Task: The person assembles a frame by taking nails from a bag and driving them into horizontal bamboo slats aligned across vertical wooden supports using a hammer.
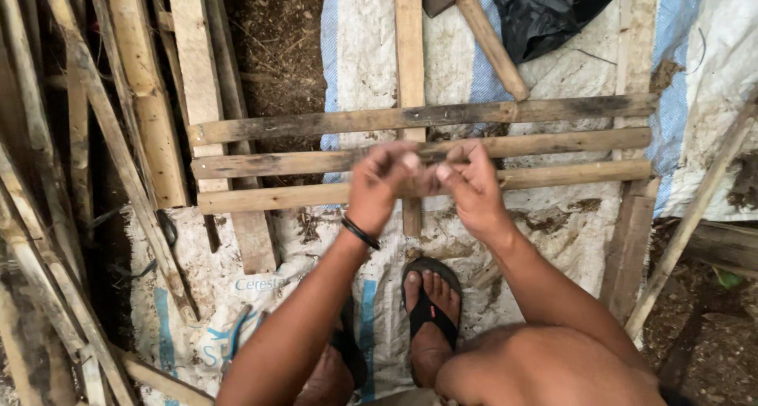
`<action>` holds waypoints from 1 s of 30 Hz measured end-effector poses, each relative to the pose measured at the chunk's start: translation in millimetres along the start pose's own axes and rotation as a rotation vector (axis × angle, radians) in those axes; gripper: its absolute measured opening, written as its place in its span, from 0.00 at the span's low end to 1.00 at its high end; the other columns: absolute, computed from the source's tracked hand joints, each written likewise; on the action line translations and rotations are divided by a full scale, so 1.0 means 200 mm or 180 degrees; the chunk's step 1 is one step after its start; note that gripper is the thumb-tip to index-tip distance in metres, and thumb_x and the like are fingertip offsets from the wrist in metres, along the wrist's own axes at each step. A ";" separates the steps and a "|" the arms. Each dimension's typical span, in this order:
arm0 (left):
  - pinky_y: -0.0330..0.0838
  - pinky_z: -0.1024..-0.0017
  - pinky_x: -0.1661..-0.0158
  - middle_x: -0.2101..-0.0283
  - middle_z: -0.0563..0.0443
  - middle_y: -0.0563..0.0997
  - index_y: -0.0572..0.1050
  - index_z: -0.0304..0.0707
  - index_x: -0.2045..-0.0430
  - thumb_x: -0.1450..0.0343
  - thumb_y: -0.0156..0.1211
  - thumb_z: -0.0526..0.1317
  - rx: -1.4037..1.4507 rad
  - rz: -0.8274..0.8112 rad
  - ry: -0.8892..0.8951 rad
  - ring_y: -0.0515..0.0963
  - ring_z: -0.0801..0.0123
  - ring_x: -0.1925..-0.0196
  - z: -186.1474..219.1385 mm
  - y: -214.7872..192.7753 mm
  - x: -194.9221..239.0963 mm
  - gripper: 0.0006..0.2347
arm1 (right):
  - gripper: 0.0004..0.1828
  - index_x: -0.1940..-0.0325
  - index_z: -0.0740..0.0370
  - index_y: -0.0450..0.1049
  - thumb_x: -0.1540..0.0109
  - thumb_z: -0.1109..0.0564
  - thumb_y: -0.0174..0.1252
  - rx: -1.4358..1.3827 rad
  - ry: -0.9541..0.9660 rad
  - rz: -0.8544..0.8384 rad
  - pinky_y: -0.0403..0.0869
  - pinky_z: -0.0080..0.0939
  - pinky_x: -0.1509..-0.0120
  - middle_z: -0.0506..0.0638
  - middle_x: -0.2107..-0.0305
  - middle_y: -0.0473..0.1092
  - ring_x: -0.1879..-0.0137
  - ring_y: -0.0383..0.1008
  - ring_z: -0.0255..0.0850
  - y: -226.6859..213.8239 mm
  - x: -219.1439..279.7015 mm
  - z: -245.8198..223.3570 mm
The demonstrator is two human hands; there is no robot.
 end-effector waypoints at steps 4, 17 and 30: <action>0.75 0.72 0.65 0.68 0.51 0.83 0.82 0.37 0.60 0.27 0.63 0.30 0.0651 -0.0069 -0.0686 0.78 0.71 0.69 -0.15 0.11 0.10 0.06 | 0.11 0.49 0.62 0.57 0.28 0.60 0.53 -0.0860 0.0413 -0.0191 0.79 0.41 0.55 0.57 0.64 0.73 0.60 0.78 0.42 -0.04 0.06 0.07; 0.79 0.68 0.66 0.67 0.49 0.86 0.83 0.40 0.64 0.30 0.68 0.34 -0.2273 0.0476 0.0936 0.85 0.68 0.68 0.09 0.03 -0.13 0.04 | 0.26 0.46 0.66 0.65 0.38 0.51 0.70 0.5271 -0.0660 0.0631 0.77 0.58 0.51 0.64 0.55 0.69 0.52 0.76 0.56 -0.51 -0.57 -0.22; 0.77 0.64 0.64 0.68 0.49 0.84 0.82 0.41 0.70 0.32 0.67 0.31 -0.2854 0.0324 0.1463 0.82 0.60 0.66 0.10 0.07 -0.08 0.03 | 0.10 0.43 0.65 0.63 0.26 0.57 0.47 0.2005 -0.0068 0.0622 0.70 0.39 0.75 0.49 0.65 0.71 0.72 0.68 0.36 -0.43 -0.40 -0.31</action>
Point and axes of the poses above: each hand's wrist, its own x-axis away from the middle knuckle, its own y-axis out of the palm, z = x × y, the point moved 5 cm from there along -x, towards the middle knuckle
